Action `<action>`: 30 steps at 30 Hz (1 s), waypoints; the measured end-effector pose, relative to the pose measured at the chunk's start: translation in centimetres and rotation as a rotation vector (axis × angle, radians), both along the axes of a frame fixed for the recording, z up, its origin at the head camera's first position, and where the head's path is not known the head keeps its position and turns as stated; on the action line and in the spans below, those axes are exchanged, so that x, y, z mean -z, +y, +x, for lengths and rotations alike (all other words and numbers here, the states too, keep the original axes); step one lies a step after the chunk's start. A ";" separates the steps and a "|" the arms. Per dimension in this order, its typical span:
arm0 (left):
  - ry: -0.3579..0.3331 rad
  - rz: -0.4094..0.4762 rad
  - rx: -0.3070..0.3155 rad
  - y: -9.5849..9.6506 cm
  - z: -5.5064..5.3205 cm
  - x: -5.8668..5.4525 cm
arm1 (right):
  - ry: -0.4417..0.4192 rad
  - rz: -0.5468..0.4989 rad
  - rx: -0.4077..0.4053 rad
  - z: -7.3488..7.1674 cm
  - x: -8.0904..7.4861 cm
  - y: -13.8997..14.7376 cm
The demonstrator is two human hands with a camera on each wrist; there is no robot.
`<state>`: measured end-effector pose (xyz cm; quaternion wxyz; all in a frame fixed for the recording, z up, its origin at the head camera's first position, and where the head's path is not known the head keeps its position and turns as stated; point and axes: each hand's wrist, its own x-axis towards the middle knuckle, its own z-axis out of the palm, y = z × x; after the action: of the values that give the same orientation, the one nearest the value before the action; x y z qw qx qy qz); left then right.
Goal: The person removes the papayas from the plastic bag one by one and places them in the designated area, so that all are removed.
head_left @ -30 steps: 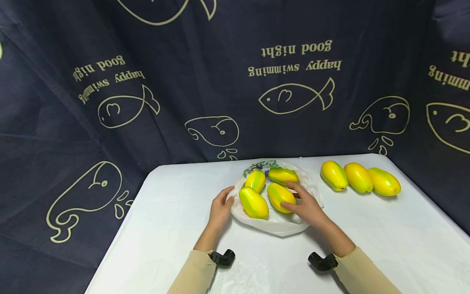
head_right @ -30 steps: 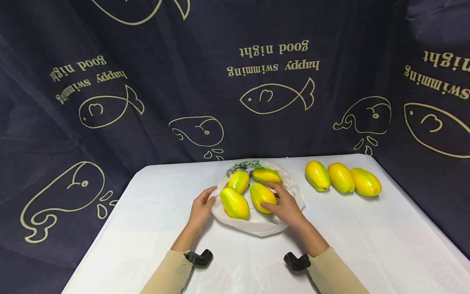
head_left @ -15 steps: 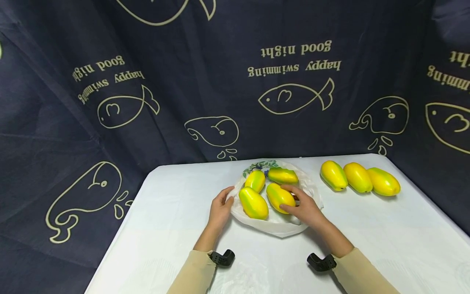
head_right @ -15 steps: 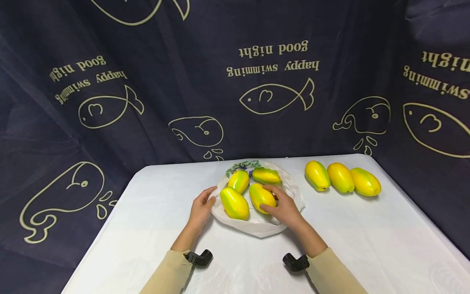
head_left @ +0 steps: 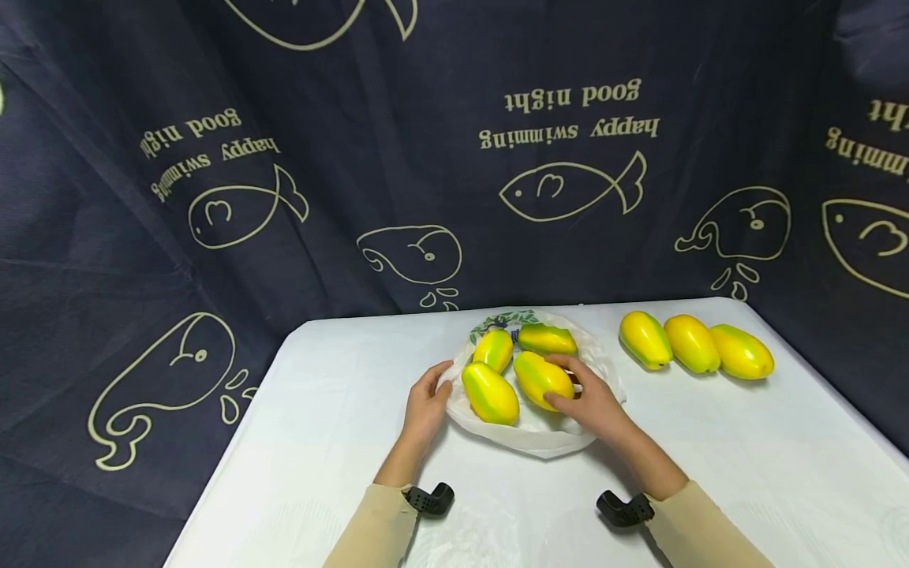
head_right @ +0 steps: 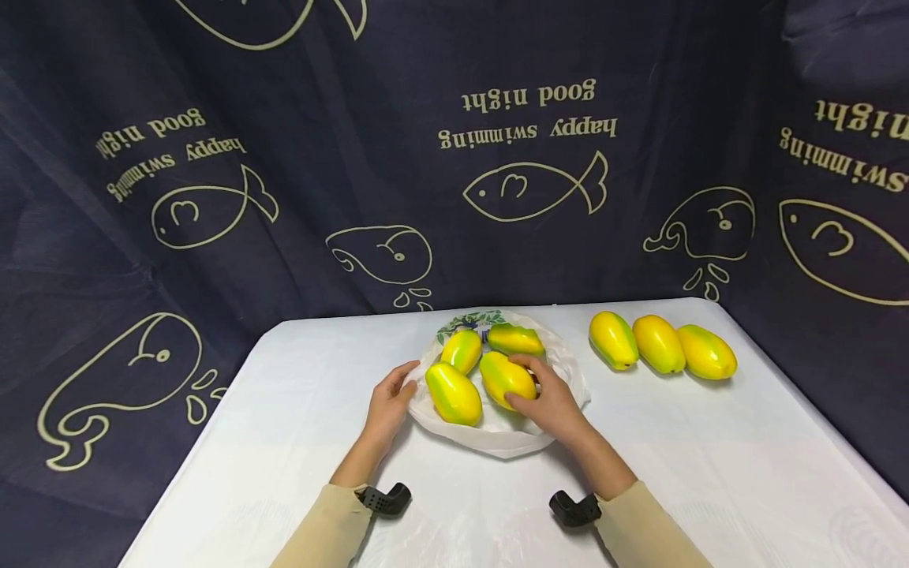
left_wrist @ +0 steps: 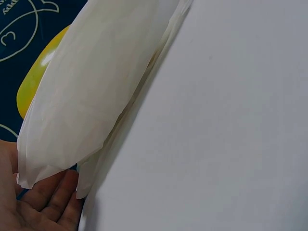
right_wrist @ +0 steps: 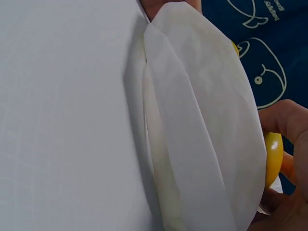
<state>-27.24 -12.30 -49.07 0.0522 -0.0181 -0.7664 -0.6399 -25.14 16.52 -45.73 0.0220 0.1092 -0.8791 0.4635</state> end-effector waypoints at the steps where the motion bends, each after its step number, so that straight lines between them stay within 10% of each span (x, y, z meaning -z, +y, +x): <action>1: 0.000 0.000 0.000 0.0 0.0 0.0 | 0.002 -0.006 0.006 0.1 -0.2 0.0; 30: 0.015 0.006 0.007 -0.2 -0.1 0.2 | 0.222 -0.149 0.122 2.7 -1.5 6.1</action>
<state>-27.31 -12.48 -49.27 0.0558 -0.0257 -0.7640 -0.6422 -22.43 22.60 -44.22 0.1552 0.1044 -0.8395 0.5102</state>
